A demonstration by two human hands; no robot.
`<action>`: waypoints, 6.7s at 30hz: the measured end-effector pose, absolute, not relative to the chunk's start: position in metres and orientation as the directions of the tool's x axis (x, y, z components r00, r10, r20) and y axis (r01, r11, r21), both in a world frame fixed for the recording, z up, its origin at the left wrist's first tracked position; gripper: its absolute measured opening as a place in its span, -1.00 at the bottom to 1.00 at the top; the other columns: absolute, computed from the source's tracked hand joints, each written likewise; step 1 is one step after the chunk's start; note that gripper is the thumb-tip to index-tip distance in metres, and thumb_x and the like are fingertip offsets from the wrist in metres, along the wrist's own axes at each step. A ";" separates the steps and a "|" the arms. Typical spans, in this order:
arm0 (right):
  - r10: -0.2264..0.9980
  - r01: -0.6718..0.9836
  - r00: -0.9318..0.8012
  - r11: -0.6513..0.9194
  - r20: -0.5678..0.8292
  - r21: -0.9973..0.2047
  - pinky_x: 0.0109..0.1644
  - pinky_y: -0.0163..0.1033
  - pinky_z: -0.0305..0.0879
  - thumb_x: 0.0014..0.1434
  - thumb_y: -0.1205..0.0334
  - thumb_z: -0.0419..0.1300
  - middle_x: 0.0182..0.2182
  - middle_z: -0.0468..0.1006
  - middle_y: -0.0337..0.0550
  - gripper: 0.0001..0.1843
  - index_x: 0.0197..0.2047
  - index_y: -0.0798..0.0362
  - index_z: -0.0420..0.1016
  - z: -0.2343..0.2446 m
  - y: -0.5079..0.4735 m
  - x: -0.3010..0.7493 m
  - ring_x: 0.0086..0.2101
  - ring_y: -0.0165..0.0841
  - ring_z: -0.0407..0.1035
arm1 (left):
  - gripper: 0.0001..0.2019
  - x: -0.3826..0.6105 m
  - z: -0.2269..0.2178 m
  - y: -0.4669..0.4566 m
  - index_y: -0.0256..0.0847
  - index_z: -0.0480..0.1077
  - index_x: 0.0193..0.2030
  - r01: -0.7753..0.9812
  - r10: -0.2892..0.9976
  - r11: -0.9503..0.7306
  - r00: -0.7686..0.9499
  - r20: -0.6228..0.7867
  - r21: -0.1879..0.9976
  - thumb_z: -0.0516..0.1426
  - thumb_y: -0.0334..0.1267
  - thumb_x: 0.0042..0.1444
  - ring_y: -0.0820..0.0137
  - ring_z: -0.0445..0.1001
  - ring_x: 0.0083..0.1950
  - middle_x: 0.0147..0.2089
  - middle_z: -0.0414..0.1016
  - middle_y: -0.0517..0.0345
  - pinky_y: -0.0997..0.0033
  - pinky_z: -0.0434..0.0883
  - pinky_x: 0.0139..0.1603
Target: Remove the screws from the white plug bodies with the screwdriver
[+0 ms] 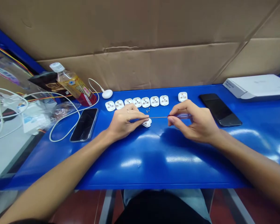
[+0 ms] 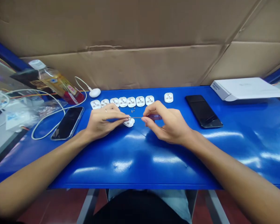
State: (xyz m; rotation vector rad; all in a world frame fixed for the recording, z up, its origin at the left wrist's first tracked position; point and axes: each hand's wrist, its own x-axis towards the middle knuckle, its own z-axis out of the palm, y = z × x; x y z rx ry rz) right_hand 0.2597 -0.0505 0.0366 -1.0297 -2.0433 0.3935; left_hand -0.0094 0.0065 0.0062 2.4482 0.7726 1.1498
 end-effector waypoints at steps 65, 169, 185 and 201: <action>0.537 0.489 -0.681 0.839 0.498 -0.237 -0.16 -0.18 0.46 0.42 0.33 0.11 -0.19 0.62 -0.09 -0.82 0.04 0.02 0.47 0.037 -0.041 0.275 -0.23 -0.26 0.53 | -0.63 -0.010 0.005 0.006 -0.13 0.43 0.28 0.266 0.248 -0.961 0.732 0.635 0.069 0.19 -0.43 0.37 0.41 0.52 -0.24 -0.24 0.66 0.19 0.41 0.46 -0.19; 0.798 0.683 -0.408 0.589 0.443 -0.432 -0.36 -0.27 0.29 0.33 0.25 0.14 -0.45 0.59 -0.28 -0.88 -0.06 -0.02 0.37 0.049 -0.025 0.240 -0.46 -0.31 0.51 | -0.50 -0.014 0.003 0.017 -0.24 0.57 0.19 0.420 0.661 -0.678 0.707 0.251 0.603 0.36 -0.01 0.20 0.27 0.60 -0.14 -0.03 0.68 0.00 0.35 0.46 -0.08; 0.637 0.642 -0.485 0.725 0.599 -0.250 -0.37 -0.26 0.34 0.35 0.27 0.12 -0.39 0.62 -0.21 -0.93 -0.10 0.00 0.38 0.032 -0.036 0.246 -0.45 -0.33 0.53 | -0.52 -0.015 0.002 0.017 -0.21 0.57 0.17 0.416 0.659 -0.685 0.703 0.266 0.598 0.37 -0.02 0.19 0.32 0.59 -0.19 -0.04 0.68 0.03 0.36 0.47 -0.13; 0.659 0.589 -0.540 0.740 0.524 -0.323 -0.31 -0.26 0.38 0.31 0.28 0.15 -0.30 0.67 -0.16 -0.89 -0.09 -0.01 0.37 0.033 -0.031 0.255 -0.39 -0.31 0.57 | -0.51 -0.014 0.004 0.017 -0.24 0.57 0.18 0.421 0.659 -0.679 0.710 0.248 0.601 0.37 -0.03 0.19 0.32 0.58 -0.19 -0.06 0.68 0.04 0.39 0.44 -0.15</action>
